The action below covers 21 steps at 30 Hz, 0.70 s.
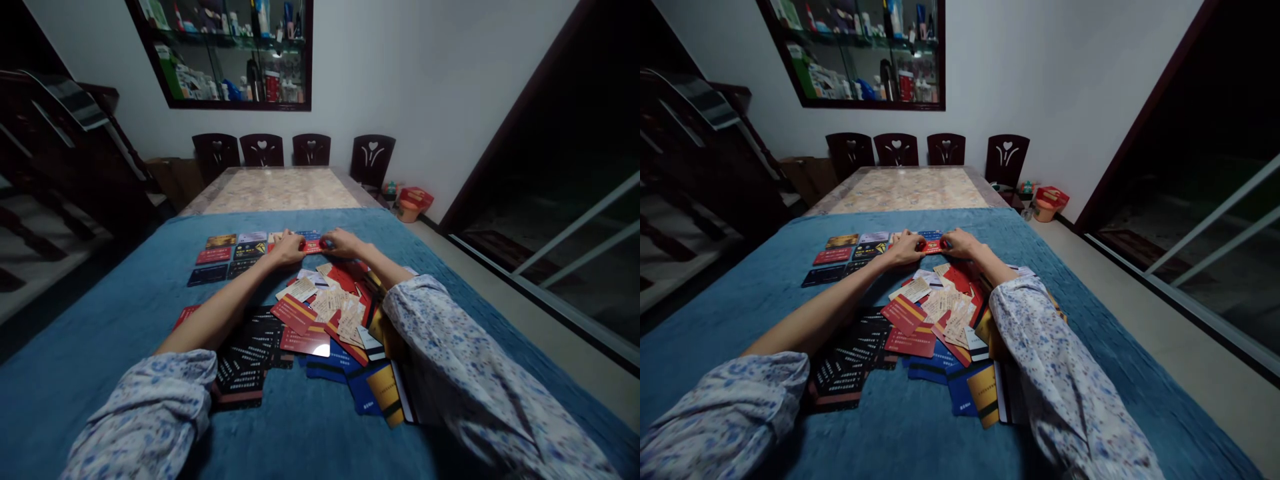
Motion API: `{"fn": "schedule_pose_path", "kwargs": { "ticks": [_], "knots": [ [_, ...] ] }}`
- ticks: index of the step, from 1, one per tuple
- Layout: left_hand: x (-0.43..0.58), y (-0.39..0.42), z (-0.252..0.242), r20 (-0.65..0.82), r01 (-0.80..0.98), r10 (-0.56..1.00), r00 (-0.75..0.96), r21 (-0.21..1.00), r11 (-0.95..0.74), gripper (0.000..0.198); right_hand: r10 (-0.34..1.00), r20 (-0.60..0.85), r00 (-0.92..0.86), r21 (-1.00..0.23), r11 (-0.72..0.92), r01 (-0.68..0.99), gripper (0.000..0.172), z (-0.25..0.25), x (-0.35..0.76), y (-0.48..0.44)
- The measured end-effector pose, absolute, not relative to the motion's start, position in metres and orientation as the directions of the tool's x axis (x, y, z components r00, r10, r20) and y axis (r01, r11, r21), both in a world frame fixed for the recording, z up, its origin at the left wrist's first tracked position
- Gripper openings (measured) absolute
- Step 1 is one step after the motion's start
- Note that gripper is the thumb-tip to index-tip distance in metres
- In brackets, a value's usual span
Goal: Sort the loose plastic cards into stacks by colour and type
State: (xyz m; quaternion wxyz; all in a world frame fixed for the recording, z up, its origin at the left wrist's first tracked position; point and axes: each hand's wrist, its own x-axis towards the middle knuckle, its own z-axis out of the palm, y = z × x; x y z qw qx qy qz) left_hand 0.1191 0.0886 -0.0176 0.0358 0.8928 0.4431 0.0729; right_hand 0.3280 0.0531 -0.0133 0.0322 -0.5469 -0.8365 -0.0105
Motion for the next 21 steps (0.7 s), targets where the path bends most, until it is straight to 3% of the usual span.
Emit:
{"fn": "schedule_pose_path", "kwargs": {
  "ticks": [21],
  "knots": [
    [0.123, 0.091, -0.022, 0.121, 0.783, 0.790, 0.601, 0.110, -0.612, 0.032, 0.932, 0.100, -0.348, -0.048, 0.354, 0.934, 0.032, -0.028, 0.328, 0.059]
  ]
}}
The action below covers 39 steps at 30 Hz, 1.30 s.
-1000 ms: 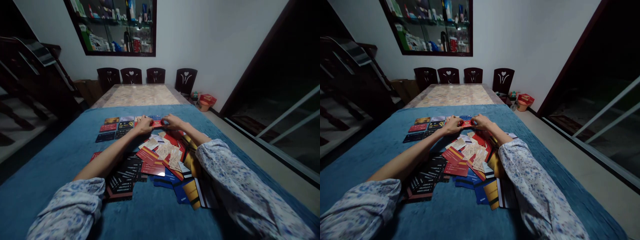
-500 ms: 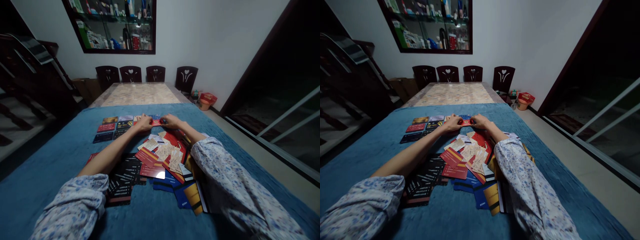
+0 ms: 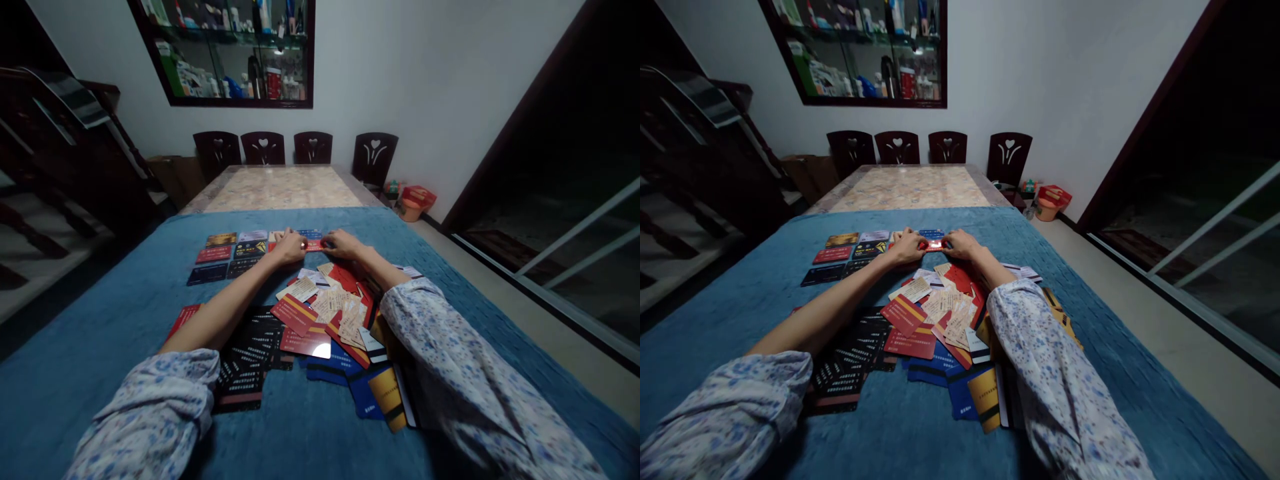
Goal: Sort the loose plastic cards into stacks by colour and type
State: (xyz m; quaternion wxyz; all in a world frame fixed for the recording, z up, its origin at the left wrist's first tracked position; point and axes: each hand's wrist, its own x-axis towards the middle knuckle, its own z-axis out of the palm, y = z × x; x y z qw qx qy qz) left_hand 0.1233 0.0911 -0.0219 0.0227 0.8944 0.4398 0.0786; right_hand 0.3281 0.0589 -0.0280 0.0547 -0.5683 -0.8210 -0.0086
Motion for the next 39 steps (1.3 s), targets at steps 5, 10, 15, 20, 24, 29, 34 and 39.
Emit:
{"fn": "schedule_pose_path", "kwargs": {
  "ticks": [5, 10, 15, 20, 24, 29, 34, 39],
  "knots": [
    [0.124, 0.086, -0.023, 0.154, 0.776, 0.785, 0.600, 0.129, -0.618, 0.029, 0.934, 0.107, -0.342, -0.054, 0.349, 0.936, 0.033, -0.032, 0.330, 0.061],
    [0.125, 0.083, -0.024, 0.141, 0.753, 0.768, 0.625, 0.151, -0.641, 0.029, 0.931, 0.116, -0.347, -0.095, 0.358, 0.929, 0.036, -0.036, 0.333, 0.063],
    [0.125, 0.082, -0.024, 0.136, 0.752, 0.768, 0.626, 0.156, -0.641, 0.032, 0.951, 0.120, -0.283, -0.130, 0.298, 0.946, 0.035, -0.037, 0.331, 0.063],
    [0.125, 0.080, -0.023, 0.155, 0.747, 0.756, 0.636, 0.125, -0.653, 0.030, 0.957, 0.102, -0.270, -0.095, 0.280, 0.955, 0.035, -0.033, 0.326, 0.059],
    [0.125, 0.078, -0.024, 0.177, 0.745, 0.748, 0.639, 0.095, -0.660, 0.027, 0.961, 0.088, -0.262, -0.066, 0.268, 0.961, 0.035, -0.029, 0.322, 0.055],
    [0.122, 0.073, -0.023, 0.187, 0.738, 0.734, 0.653, 0.058, -0.672, 0.026, 0.966, 0.076, -0.248, -0.059, 0.252, 0.966, 0.034, -0.025, 0.320, 0.048],
    [0.117, 0.062, -0.018, 0.215, 0.724, 0.714, 0.666, 0.045, -0.689, 0.027, 0.972, 0.072, -0.225, -0.029, 0.228, 0.973, 0.036, -0.020, 0.320, 0.034],
    [0.109, 0.048, -0.012, 0.261, 0.708, 0.695, 0.670, 0.060, -0.704, 0.030, 0.970, 0.061, -0.234, 0.010, 0.234, 0.972, 0.037, -0.010, 0.317, 0.018]
  ]
}}
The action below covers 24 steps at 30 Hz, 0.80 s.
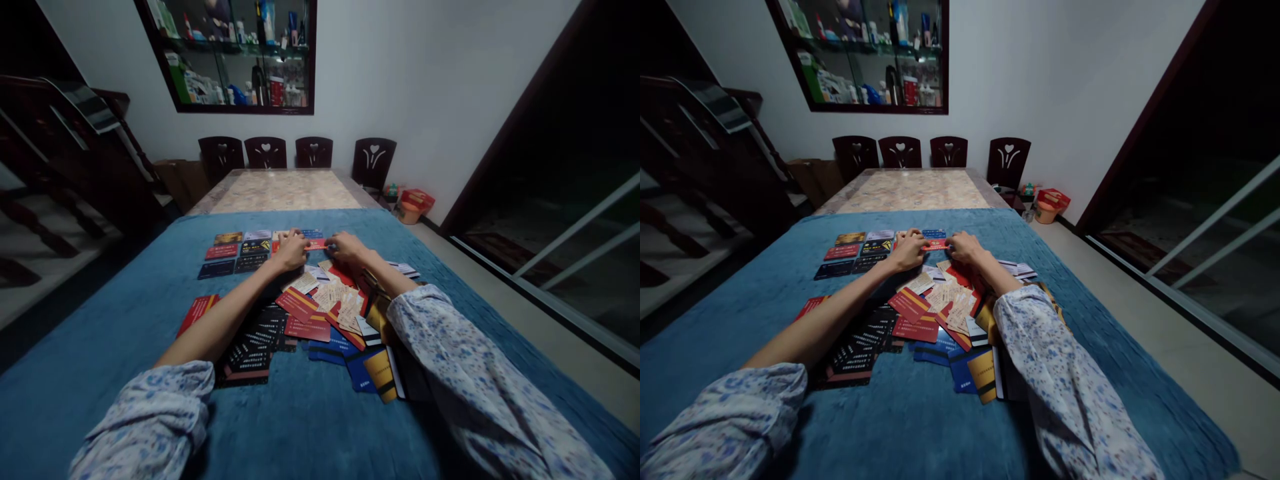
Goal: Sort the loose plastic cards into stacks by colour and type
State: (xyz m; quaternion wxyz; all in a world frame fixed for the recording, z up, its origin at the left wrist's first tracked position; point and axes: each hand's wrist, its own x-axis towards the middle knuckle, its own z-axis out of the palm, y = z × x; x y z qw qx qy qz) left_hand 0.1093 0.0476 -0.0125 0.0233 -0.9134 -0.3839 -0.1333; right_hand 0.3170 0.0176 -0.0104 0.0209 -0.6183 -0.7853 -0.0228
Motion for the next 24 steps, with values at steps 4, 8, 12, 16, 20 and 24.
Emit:
{"fn": "schedule_pose_path", "kwargs": {
  "ticks": [4, 8, 12, 16, 20, 24],
  "knots": [
    [0.098, 0.034, -0.012, 0.290, 0.684, 0.672, 0.681, 0.075, -0.726, 0.033, 0.967, 0.065, -0.247, 0.016, 0.247, 0.969, 0.037, -0.003, 0.311, 0.004],
    [0.086, 0.021, -0.013, 0.313, 0.662, 0.654, 0.688, 0.099, -0.743, 0.032, 0.958, 0.090, -0.272, 0.001, 0.273, 0.962, 0.034, 0.001, 0.304, -0.009],
    [0.075, 0.009, -0.015, 0.316, 0.641, 0.636, 0.704, 0.103, -0.761, 0.027, 0.941, 0.150, -0.303, -0.036, 0.312, 0.949, 0.031, 0.001, 0.299, -0.020],
    [0.065, -0.006, -0.019, 0.318, 0.636, 0.639, 0.700, 0.128, -0.761, 0.022, 0.912, 0.208, -0.354, -0.059, 0.373, 0.926, 0.027, -0.002, 0.293, -0.033],
    [0.053, -0.026, -0.021, 0.335, 0.631, 0.641, 0.690, 0.156, -0.760, 0.022, 0.898, 0.234, -0.374, -0.075, 0.400, 0.914, 0.020, -0.006, 0.283, -0.052],
    [0.040, -0.046, -0.024, 0.344, 0.645, 0.654, 0.674, 0.158, -0.748, 0.023, 0.876, 0.219, -0.429, -0.063, 0.452, 0.890, 0.016, -0.009, 0.271, -0.067]
  ]
}}
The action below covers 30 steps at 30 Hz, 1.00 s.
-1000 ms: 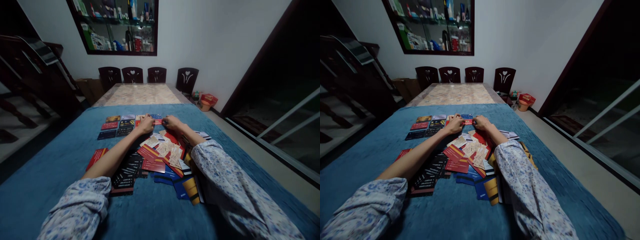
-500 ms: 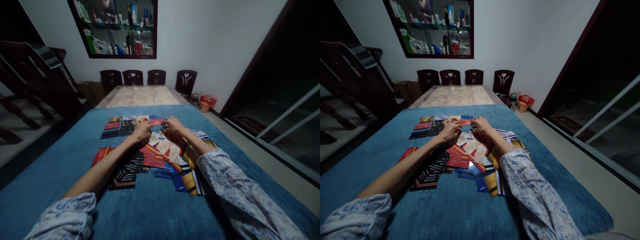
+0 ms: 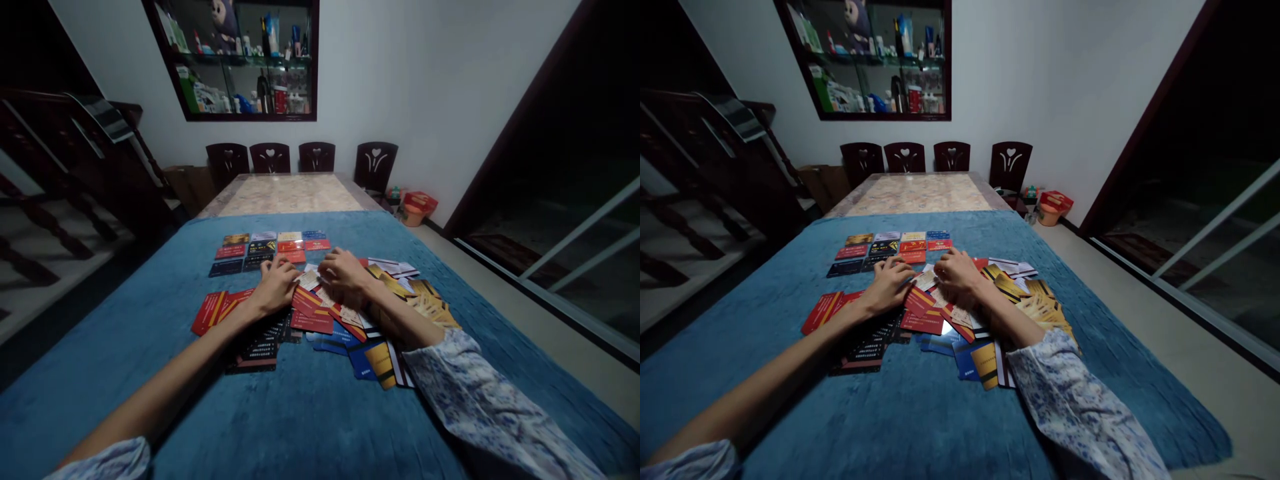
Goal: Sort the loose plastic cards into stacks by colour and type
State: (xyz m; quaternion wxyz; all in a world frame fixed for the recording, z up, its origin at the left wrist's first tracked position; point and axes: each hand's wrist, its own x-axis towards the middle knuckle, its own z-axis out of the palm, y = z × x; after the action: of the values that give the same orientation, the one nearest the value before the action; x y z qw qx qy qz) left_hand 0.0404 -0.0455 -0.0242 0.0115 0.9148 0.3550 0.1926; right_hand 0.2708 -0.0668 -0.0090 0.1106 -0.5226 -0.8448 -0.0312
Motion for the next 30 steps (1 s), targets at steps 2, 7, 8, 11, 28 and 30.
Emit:
{"fn": "schedule_pose_path", "kwargs": {
  "ticks": [2, 7, 8, 11, 28, 30],
  "knots": [
    [0.034, -0.053, -0.027, 0.346, 0.658, 0.668, 0.659, 0.164, -0.735, 0.024, 0.859, 0.225, -0.460, -0.064, 0.484, 0.873, 0.016, -0.012, 0.266, -0.071],
    [0.024, -0.063, -0.037, 0.361, 0.679, 0.685, 0.633, 0.166, -0.715, 0.025, 0.795, 0.267, -0.544, -0.067, 0.579, 0.813, 0.017, -0.020, 0.255, -0.076],
    [0.022, -0.064, -0.038, 0.366, 0.680, 0.685, 0.630, 0.165, -0.714, 0.026, 0.778, 0.278, -0.563, -0.069, 0.601, 0.796, 0.018, -0.022, 0.254, -0.077],
    [0.021, -0.068, -0.040, 0.374, 0.683, 0.688, 0.622, 0.169, -0.710, 0.028, 0.732, 0.308, -0.607, -0.075, 0.655, 0.752, 0.021, -0.025, 0.249, -0.081],
    [0.024, -0.080, -0.034, 0.334, 0.666, 0.681, 0.651, 0.178, -0.724, 0.027, 0.685, 0.194, -0.702, -0.051, 0.722, 0.690, 0.034, -0.025, 0.249, -0.083],
    [0.024, -0.081, -0.033, 0.327, 0.661, 0.676, 0.660, 0.174, -0.730, 0.028, 0.678, 0.194, -0.709, -0.056, 0.730, 0.682, 0.034, -0.026, 0.250, -0.081]
  ]
}}
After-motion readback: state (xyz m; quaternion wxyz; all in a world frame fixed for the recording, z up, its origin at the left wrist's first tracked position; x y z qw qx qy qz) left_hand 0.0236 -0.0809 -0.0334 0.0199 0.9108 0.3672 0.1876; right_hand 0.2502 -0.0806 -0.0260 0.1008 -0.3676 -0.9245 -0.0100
